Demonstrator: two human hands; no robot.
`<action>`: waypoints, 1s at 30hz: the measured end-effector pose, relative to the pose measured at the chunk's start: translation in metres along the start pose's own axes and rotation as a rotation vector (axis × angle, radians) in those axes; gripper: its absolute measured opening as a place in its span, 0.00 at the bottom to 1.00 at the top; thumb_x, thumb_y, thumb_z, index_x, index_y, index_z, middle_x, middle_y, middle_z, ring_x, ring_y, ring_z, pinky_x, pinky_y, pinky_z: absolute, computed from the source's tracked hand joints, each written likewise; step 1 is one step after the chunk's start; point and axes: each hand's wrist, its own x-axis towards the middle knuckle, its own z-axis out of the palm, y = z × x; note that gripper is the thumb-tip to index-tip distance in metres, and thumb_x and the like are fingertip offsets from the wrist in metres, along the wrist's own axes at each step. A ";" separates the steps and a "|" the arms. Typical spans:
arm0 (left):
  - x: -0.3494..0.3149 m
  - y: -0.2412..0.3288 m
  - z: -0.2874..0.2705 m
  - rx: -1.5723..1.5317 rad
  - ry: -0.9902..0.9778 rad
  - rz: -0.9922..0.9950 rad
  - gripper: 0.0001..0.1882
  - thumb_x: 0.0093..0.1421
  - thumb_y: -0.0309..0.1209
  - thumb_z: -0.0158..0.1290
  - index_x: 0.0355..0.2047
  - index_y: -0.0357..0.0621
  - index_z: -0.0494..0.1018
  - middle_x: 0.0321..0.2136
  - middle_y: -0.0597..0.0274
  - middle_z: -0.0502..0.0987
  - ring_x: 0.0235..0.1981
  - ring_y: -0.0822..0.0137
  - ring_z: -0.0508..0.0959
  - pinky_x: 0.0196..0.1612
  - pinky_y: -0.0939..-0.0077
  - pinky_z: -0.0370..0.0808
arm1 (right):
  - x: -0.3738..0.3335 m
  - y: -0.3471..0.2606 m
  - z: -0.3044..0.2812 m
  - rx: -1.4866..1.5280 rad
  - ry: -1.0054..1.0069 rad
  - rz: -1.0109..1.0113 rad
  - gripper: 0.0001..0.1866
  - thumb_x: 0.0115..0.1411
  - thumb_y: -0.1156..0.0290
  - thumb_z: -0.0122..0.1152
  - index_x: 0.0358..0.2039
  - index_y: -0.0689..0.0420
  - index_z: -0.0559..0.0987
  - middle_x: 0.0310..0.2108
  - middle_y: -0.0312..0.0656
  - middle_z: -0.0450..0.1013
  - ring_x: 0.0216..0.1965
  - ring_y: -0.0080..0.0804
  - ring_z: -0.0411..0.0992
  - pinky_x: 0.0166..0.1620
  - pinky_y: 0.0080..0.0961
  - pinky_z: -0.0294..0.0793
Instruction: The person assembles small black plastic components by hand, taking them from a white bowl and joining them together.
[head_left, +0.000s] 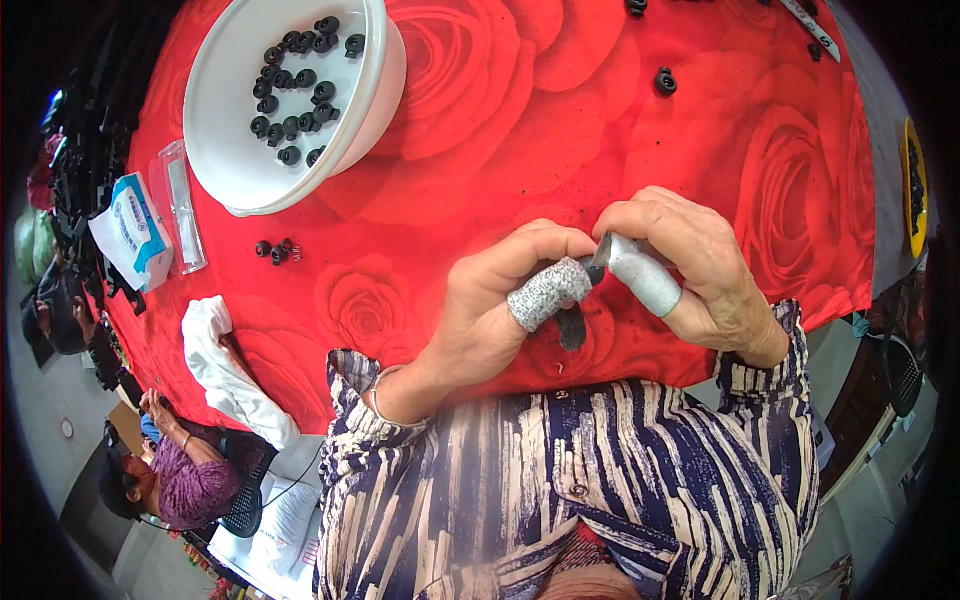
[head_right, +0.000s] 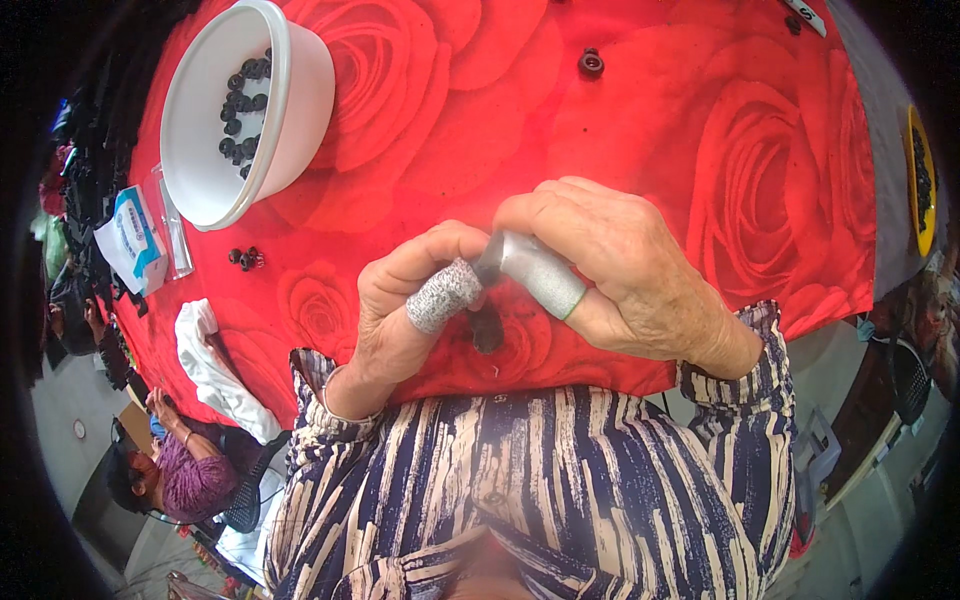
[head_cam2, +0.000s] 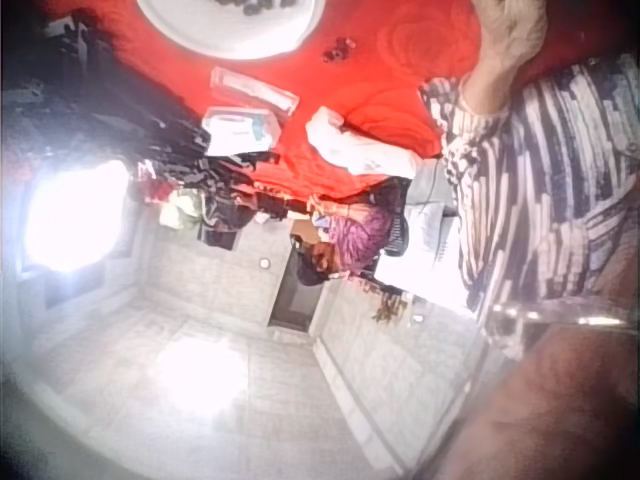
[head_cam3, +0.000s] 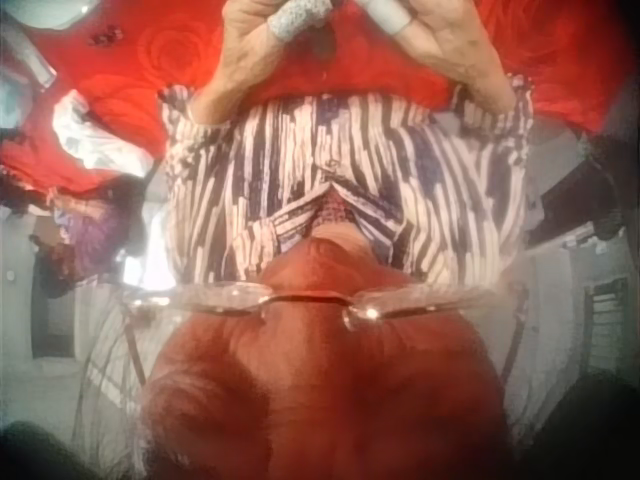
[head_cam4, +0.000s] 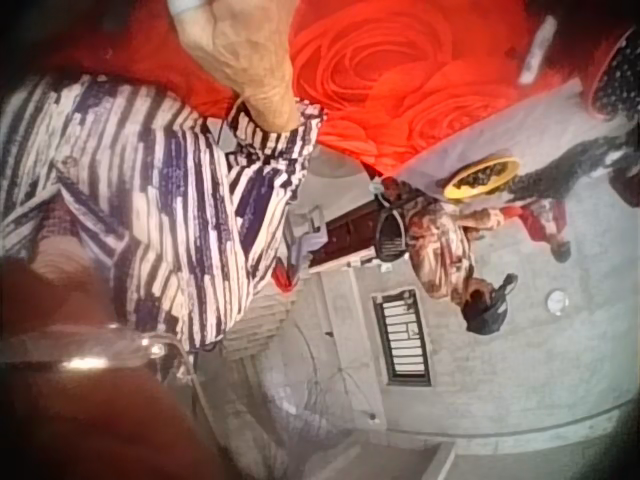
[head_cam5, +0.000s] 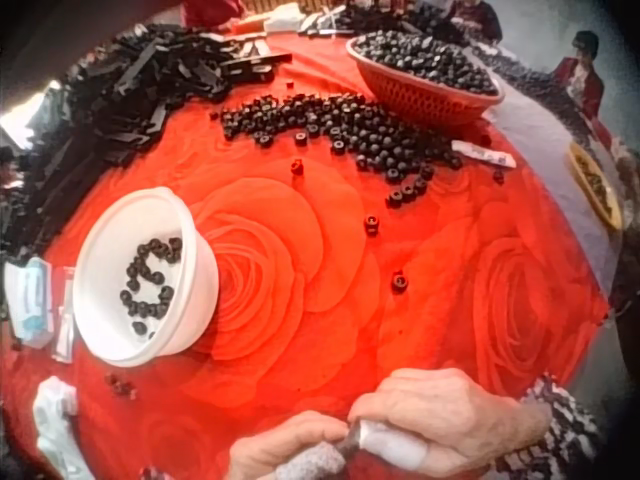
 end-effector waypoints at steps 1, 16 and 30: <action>0.000 0.000 0.000 -0.005 -0.004 -0.005 0.13 0.62 0.25 0.50 0.46 0.33 0.71 0.35 0.65 0.71 0.33 0.79 0.72 0.35 0.85 0.70 | 0.000 0.001 0.002 0.006 0.018 -0.011 0.11 0.52 0.78 0.57 0.37 0.63 0.72 0.25 0.43 0.68 0.26 0.38 0.68 0.29 0.30 0.66; 0.001 -0.009 -0.004 -0.247 -0.062 -0.090 0.13 0.62 0.28 0.51 0.46 0.37 0.72 0.35 0.69 0.73 0.33 0.80 0.71 0.35 0.86 0.70 | -0.001 0.006 0.000 0.044 -0.005 -0.034 0.12 0.50 0.77 0.59 0.37 0.63 0.73 0.25 0.44 0.69 0.26 0.41 0.68 0.29 0.33 0.67; -0.007 -0.022 0.002 -0.633 -0.103 -0.213 0.14 0.59 0.28 0.54 0.44 0.34 0.73 0.32 0.61 0.75 0.29 0.75 0.69 0.32 0.83 0.67 | 0.003 0.015 -0.002 0.045 -0.074 -0.262 0.06 0.51 0.75 0.58 0.30 0.62 0.73 0.20 0.41 0.66 0.20 0.37 0.66 0.22 0.32 0.65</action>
